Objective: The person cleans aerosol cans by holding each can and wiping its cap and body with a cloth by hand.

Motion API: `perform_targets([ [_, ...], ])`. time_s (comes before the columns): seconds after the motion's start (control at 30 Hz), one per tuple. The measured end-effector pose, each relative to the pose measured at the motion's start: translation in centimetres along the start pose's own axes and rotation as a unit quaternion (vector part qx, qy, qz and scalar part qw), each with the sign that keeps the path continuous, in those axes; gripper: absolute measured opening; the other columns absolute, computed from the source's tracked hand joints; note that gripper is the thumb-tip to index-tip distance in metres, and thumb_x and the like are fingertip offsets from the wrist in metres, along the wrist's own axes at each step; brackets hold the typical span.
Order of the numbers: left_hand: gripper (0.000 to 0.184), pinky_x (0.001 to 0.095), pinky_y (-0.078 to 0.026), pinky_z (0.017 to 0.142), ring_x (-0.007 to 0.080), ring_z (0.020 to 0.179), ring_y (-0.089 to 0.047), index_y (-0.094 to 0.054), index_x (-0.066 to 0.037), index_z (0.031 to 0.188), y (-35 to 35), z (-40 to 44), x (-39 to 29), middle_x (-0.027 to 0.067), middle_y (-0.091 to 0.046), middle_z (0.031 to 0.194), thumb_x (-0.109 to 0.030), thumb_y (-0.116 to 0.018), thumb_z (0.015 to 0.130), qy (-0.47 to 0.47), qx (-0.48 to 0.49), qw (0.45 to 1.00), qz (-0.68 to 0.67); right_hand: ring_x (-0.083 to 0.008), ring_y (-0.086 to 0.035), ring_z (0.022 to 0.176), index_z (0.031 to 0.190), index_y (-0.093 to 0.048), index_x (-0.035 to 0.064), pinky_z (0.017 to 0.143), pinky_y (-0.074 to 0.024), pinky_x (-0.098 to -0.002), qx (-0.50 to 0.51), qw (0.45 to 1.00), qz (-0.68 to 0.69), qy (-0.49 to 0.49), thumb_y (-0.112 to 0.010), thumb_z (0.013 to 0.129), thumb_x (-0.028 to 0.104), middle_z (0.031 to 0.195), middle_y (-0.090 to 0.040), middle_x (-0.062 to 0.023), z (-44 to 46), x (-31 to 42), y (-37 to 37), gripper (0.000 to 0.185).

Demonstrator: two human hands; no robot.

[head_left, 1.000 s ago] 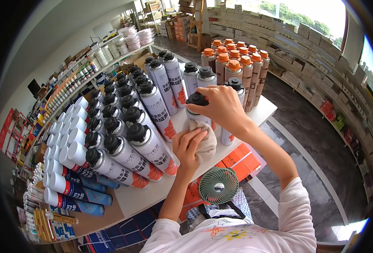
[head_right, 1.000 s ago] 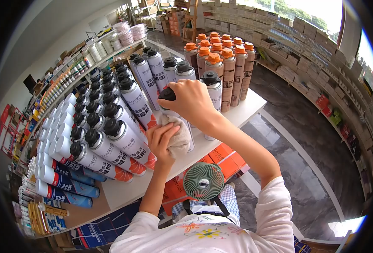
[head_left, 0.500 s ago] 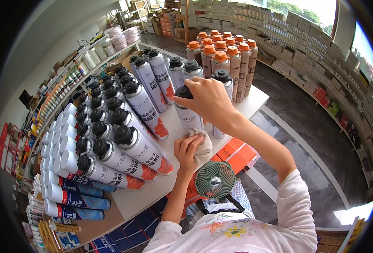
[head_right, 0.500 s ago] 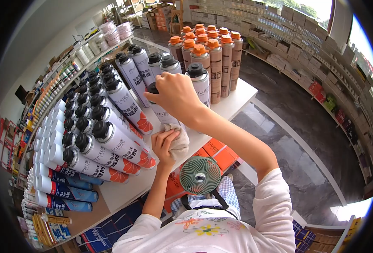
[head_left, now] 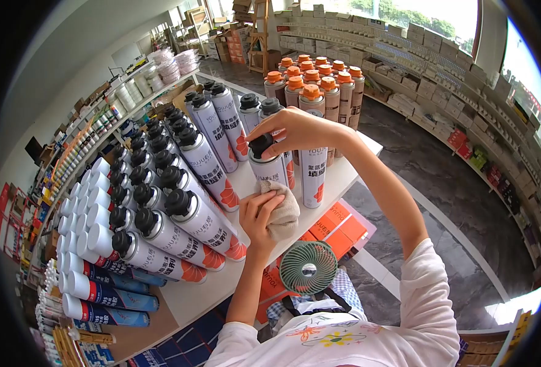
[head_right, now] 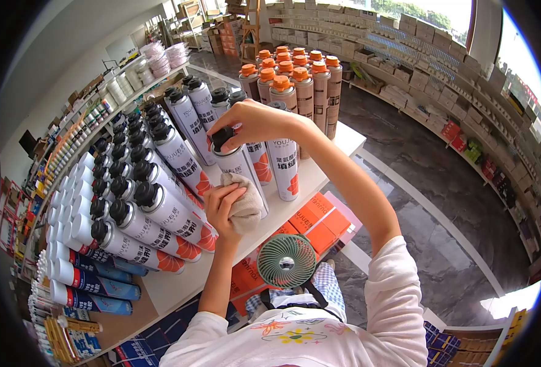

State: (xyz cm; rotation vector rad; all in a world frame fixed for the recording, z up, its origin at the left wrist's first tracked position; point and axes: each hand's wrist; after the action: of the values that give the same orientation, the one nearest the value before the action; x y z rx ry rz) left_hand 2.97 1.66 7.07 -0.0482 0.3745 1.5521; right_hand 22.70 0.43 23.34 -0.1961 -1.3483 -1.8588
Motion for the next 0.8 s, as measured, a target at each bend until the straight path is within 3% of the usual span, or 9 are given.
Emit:
perform_targets([
  [0.07, 0.029, 0.0382, -0.049, 0.084, 0.0263, 0.096, -0.06, -0.075, -0.011, 0.101, 0.2, 1.2, 0.2, 0.0031, -0.069, 0.105, -0.019, -0.076, 0.073, -0.027, -0.004, 1.0, 0.016, -0.0247, -0.073, 0.087, 0.116, -0.075, 0.0101, 0.085, -0.0568, -0.0333, -0.002, 1.0, -0.002, -0.002, -0.083, 0.077, 0.027, 0.101, -0.076, -0.0121, 0.2, 0.7, 0.0, 0.043],
  [0.13, 0.03, 0.0369, -0.049, 0.084, 0.0249, 0.097, -0.061, -0.075, -0.013, 0.102, 0.4, 2.9, 0.2, 0.0016, -0.07, 0.109, -0.021, -0.077, 0.073, -0.067, -0.011, 0.997, 0.047, -0.0214, -0.07, 0.093, 0.117, -0.076, 0.0144, 0.085, -0.0572, -0.0329, 0.022, 0.987, -0.122, -0.097, -0.085, 0.076, 0.026, 0.106, -0.075, -0.0122, 0.4, 2.6, 0.1, 0.044],
  [0.17, 0.03, 0.0369, -0.049, 0.084, 0.0249, 0.097, -0.061, -0.075, -0.013, 0.102, 0.6, 3.9, -0.2, 0.0016, -0.07, 0.109, -0.021, -0.077, 0.073, -0.065, -0.012, 0.997, 0.05, -0.0214, -0.07, 0.093, 0.117, -0.076, 0.0144, 0.085, -0.0572, -0.0329, 0.025, 0.988, -0.121, -0.096, -0.085, 0.076, 0.026, 0.106, -0.075, -0.0122, 0.4, 2.4, -0.2, 0.044],
  [0.27, 0.029, 0.0363, -0.048, 0.083, 0.0235, 0.096, -0.061, -0.076, -0.014, 0.103, 0.6, 5.5, -0.7, -0.0009, -0.07, 0.109, -0.022, -0.076, 0.075, -0.069, -0.029, 0.995, 0.071, -0.0221, -0.066, 0.068, 0.112, -0.078, 0.0112, 0.067, -0.0558, -0.0351, -0.053, 0.986, -0.141, -0.07, -0.086, 0.073, 0.028, 0.083, -0.073, -0.0151, 0.2, 2.1, -0.9, 0.044],
  [0.5, 0.029, 0.0338, -0.046, 0.082, 0.0178, 0.098, -0.061, -0.074, -0.018, 0.109, -1.3, -3.6, 1.9, -0.0065, -0.068, 0.111, -0.016, -0.069, 0.08, -0.12, 0.053, 0.983, 0.125, -0.0211, -0.064, 0.066, 0.111, -0.079, 0.0112, 0.066, -0.0546, -0.0354, -0.035, 0.984, -0.129, -0.121, -0.085, 0.073, 0.028, 0.082, -0.072, -0.0134, 0.0, 4.1, -1.0, 0.042],
  [0.57, 0.027, 0.0339, -0.047, 0.08, 0.0212, 0.094, -0.061, -0.075, -0.017, 0.103, -1.0, -4.2, 2.0, -0.0039, -0.07, 0.107, -0.019, -0.074, 0.076, -0.124, 0.063, 0.982, 0.128, -0.0228, -0.066, 0.067, 0.108, -0.079, 0.0102, 0.066, -0.0553, -0.0372, -0.064, 0.983, -0.142, -0.099, -0.085, 0.073, 0.031, 0.083, -0.072, -0.0127, -0.1, 3.7, -1.7, 0.042],
  [0.63, 0.03, 0.0363, -0.046, 0.082, 0.0189, 0.097, -0.06, -0.074, -0.018, 0.11, -0.2, -2.1, 0.7, -0.0063, -0.068, 0.11, -0.012, -0.067, 0.081, -0.039, 0.083, 0.993, 0.08, -0.024, -0.066, 0.067, 0.107, -0.079, 0.0094, 0.067, -0.0558, -0.0376, -0.1, 0.977, -0.16, -0.097, -0.085, 0.073, 0.032, 0.084, -0.073, -0.0123, -0.4, 3.4, -2.8, 0.041],
  [0.77, 0.03, 0.0364, -0.044, 0.082, 0.0202, 0.095, -0.061, -0.075, -0.017, 0.107, 1.6, 3.4, -1.4, -0.0045, -0.069, 0.11, -0.012, -0.068, 0.078, -0.034, 0.027, 0.995, 0.09, -0.0269, -0.069, 0.07, 0.101, -0.079, 0.0071, 0.07, -0.0573, -0.0372, -0.131, 0.962, -0.213, -0.108, -0.083, 0.075, 0.034, 0.086, -0.072, -0.0126, -0.4, 3.7, -3.4, 0.038],
  [0.8, 0.03, 0.0358, -0.044, 0.081, 0.0201, 0.095, -0.061, -0.075, -0.017, 0.107, 1.4, 3.9, -1.4, -0.0047, -0.069, 0.111, -0.012, -0.068, 0.078, -0.042, 0.014, 0.994, 0.097, -0.027, -0.069, 0.07, 0.102, -0.078, 0.0054, 0.072, -0.0575, -0.0359, -0.123, 0.96, -0.201, -0.154, -0.082, 0.075, 0.035, 0.085, -0.072, -0.0133, -0.5, 4.8, -3.5, 0.04],
])
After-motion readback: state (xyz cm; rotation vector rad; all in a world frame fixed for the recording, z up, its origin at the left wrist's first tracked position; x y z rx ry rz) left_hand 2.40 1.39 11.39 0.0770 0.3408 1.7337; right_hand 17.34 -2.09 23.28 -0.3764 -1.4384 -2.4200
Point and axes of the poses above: each hand's wrist, its own z-axis towards the middle knuckle, its own y-axis out of the back of the hand, x = y × z
